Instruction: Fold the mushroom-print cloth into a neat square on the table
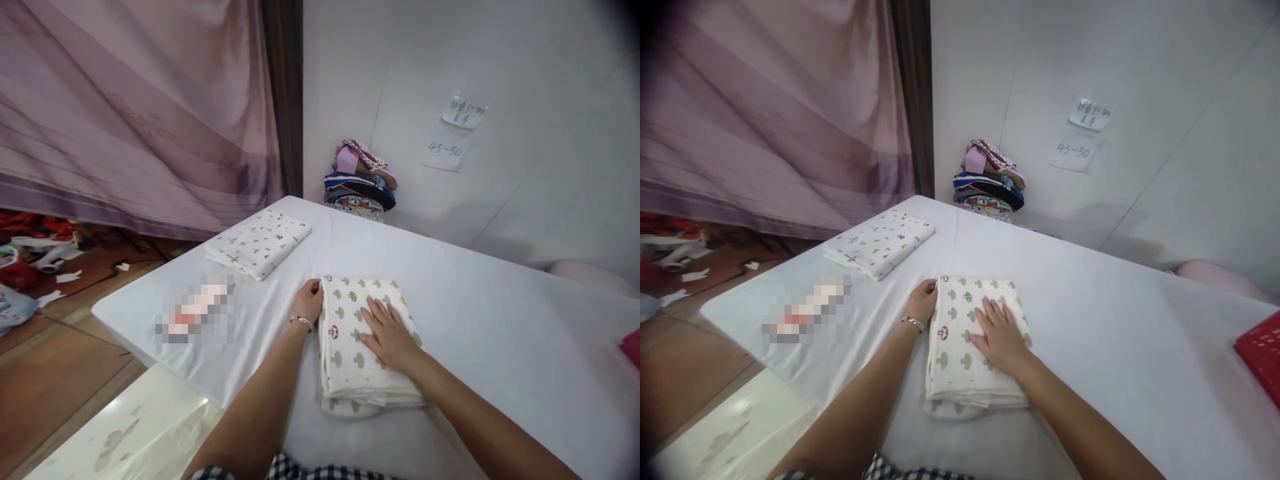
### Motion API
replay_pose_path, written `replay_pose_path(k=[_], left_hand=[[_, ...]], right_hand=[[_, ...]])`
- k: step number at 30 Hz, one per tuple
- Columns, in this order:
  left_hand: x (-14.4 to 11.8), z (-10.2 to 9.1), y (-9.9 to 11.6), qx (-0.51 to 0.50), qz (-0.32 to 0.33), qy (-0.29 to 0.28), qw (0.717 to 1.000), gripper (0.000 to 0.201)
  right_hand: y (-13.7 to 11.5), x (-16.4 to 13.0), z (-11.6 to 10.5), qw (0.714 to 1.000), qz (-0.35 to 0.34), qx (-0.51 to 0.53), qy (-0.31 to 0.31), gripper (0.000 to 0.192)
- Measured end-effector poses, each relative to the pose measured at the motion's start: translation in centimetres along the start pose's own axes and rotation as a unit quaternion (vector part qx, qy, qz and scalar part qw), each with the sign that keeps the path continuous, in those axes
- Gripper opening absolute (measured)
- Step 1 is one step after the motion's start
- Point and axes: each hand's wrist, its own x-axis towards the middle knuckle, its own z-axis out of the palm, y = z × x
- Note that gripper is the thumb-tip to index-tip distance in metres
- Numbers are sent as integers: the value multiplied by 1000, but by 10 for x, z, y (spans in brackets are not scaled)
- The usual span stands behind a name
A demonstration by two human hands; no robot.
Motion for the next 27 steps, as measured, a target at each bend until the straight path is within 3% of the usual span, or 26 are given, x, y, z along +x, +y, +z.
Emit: replay_pose_path(k=[6,17,23,27], left_hand=[[4,0,-2,50,12,-13,999,21],[5,0,2,83,8,-7,996,19],[4,3,2,85,1,13,996,19],[4,1,3,98,12,-3,995,22]], right_hand=[[-40,-23,5,992,-117,33,-19,57],[-64,-50,27,988,-149,-10,29,59],[-63,-49,27,988,-150,-19,36,56],[-65,-51,27,987,-154,-28,46,52]])
